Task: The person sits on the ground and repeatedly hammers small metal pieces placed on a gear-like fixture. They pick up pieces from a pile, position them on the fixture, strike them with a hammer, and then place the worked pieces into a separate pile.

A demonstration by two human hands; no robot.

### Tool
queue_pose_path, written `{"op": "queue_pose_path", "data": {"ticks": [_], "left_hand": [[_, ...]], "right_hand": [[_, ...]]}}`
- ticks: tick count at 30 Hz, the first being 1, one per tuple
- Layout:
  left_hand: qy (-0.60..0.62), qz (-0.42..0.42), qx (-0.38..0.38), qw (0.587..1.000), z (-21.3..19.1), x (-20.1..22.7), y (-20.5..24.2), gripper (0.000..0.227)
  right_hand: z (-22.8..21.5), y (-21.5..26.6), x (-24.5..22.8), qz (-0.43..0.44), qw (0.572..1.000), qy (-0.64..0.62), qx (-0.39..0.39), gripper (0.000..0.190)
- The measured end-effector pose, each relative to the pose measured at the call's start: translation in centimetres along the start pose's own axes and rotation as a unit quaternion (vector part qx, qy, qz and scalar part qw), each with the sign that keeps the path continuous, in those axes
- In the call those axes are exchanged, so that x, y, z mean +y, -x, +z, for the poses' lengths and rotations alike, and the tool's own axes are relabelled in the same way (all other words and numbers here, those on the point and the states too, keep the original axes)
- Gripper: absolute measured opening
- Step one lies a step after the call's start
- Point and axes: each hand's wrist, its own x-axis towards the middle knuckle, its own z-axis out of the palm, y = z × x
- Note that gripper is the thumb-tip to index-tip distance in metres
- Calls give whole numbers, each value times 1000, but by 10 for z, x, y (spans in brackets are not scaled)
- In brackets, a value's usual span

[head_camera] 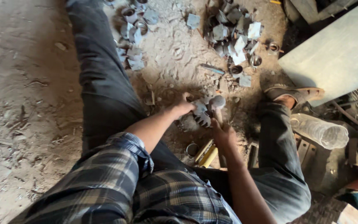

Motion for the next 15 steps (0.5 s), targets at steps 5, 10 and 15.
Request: {"op": "queue_pose_path", "data": {"ticks": [5, 10, 15], "left_hand": [[275, -34, -42, 960, 11, -10, 17, 35], [91, -112, 26, 989, 16, -6, 21, 32], [205, -90, 13, 975, 21, -13, 10, 20]], "right_hand": [[2, 0, 10, 82, 996, -26, -40, 58], [7, -14, 19, 63, 994, -83, -33, 67], [-9, -10, 34, -129, 975, -178, 14, 56]]}}
